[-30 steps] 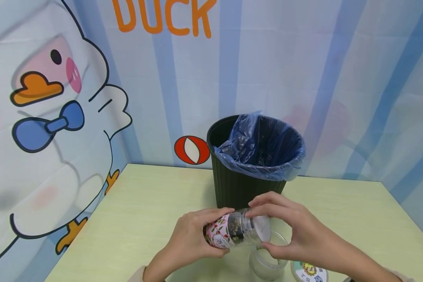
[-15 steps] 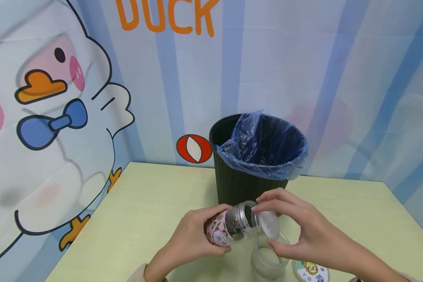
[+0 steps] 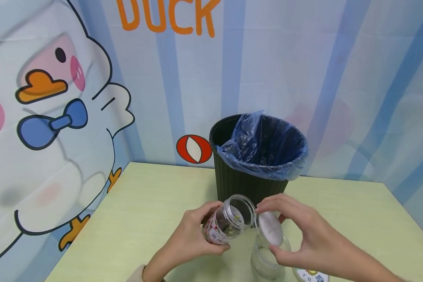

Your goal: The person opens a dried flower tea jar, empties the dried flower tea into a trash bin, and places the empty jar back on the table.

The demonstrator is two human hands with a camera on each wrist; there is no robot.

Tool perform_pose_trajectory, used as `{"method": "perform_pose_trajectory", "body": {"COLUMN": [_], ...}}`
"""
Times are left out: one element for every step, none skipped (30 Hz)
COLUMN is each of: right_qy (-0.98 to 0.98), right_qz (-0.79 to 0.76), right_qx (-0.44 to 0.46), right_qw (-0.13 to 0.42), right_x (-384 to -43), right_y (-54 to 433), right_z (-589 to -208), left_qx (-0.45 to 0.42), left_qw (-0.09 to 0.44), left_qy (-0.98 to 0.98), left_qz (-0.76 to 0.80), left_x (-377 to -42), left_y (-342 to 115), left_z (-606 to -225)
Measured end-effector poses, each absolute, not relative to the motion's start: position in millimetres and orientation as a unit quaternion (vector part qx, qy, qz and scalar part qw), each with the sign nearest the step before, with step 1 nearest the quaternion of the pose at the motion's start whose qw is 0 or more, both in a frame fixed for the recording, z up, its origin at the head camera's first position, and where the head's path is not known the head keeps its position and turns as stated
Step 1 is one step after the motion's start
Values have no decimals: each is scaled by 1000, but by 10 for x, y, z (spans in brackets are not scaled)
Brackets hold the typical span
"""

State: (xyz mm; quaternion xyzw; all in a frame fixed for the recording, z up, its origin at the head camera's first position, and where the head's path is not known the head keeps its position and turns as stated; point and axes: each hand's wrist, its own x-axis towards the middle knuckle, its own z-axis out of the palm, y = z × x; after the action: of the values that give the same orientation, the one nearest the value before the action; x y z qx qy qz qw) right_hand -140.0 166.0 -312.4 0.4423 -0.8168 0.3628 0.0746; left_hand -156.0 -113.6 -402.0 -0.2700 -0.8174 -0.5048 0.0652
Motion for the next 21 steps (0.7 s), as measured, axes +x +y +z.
{"method": "perform_pose_trajectory", "body": {"right_qy": [-816, -815, -813, -811, -808, -806, -805, -804, -804, -804, -806, -809, -810, -814, -819, -825, -827, -827, -826, -825, -820], "right_qz": [363, 362, 361, 361, 360, 361, 360, 359, 357, 356, 355, 355, 353, 355, 357, 360, 363, 366, 369, 373, 374], "right_qx": [444, 447, 451, 455, 459, 463, 464, 467, 469, 469, 468, 462, 462, 455, 446, 434, 428, 425, 426, 424, 434], "right_qw": [74, 74, 75, 75, 78, 80, 80, 82, 84, 84, 83, 77, 76, 66, 53, 39, 26, 16, 7, -4, -2], "right_x": [-1390, -1379, -1370, -1361, -1354, -1343, -1335, -1328, -1323, -1315, -1308, -1299, -1296, -1288, -1278, -1267, -1260, -1256, -1252, -1249, -1253], "right_y": [1656, 1652, 1650, 1649, 1650, 1650, 1654, 1658, 1663, 1669, 1677, 1686, 1697, 1707, 1718, 1731, 1745, 1756, 1768, 1780, 1792], "right_z": [-3131, -3139, -3148, -3156, -3163, -3171, -3177, -3182, -3187, -3190, -3193, -3196, -3200, -3207, -3212, -3220, -3234, -3251, -3273, -3299, -3330], "left_qx": [-267, -264, -261, -259, -256, -255, -253, -252, -251, -250, -249, -249, -249, -250, -251, -252, -253, -254, -254, -255, -255], "left_qw": [65, 65, 66, 66, 66, 66, 66, 66, 67, 68, 69, 69, 70, 71, 72, 72, 72, 72, 72, 71, 71], "left_qy": [-817, -817, -818, -818, -818, -819, -820, -820, -819, -819, -818, -817, -816, -815, -815, -814, -814, -814, -813, -813, -812], "left_qz": [-507, -508, -509, -509, -510, -510, -510, -510, -511, -513, -514, -515, -517, -518, -518, -518, -518, -518, -518, -519, -520], "left_x": [-1556, -1553, -1550, -1546, -1545, -1543, -1541, -1540, -1541, -1541, -1542, -1543, -1543, -1544, -1545, -1544, -1543, -1543, -1542, -1541, -1541], "left_y": [-1137, -1138, -1139, -1139, -1138, -1138, -1138, -1139, -1140, -1141, -1144, -1146, -1150, -1153, -1156, -1160, -1164, -1168, -1172, -1176, -1180], "left_z": [-4021, -4021, -4021, -4019, -4018, -4017, -4016, -4015, -4014, -4014, -4015, -4016, -4018, -4021, -4024, -4028, -4032, -4037, -4042, -4047, -4052]}}
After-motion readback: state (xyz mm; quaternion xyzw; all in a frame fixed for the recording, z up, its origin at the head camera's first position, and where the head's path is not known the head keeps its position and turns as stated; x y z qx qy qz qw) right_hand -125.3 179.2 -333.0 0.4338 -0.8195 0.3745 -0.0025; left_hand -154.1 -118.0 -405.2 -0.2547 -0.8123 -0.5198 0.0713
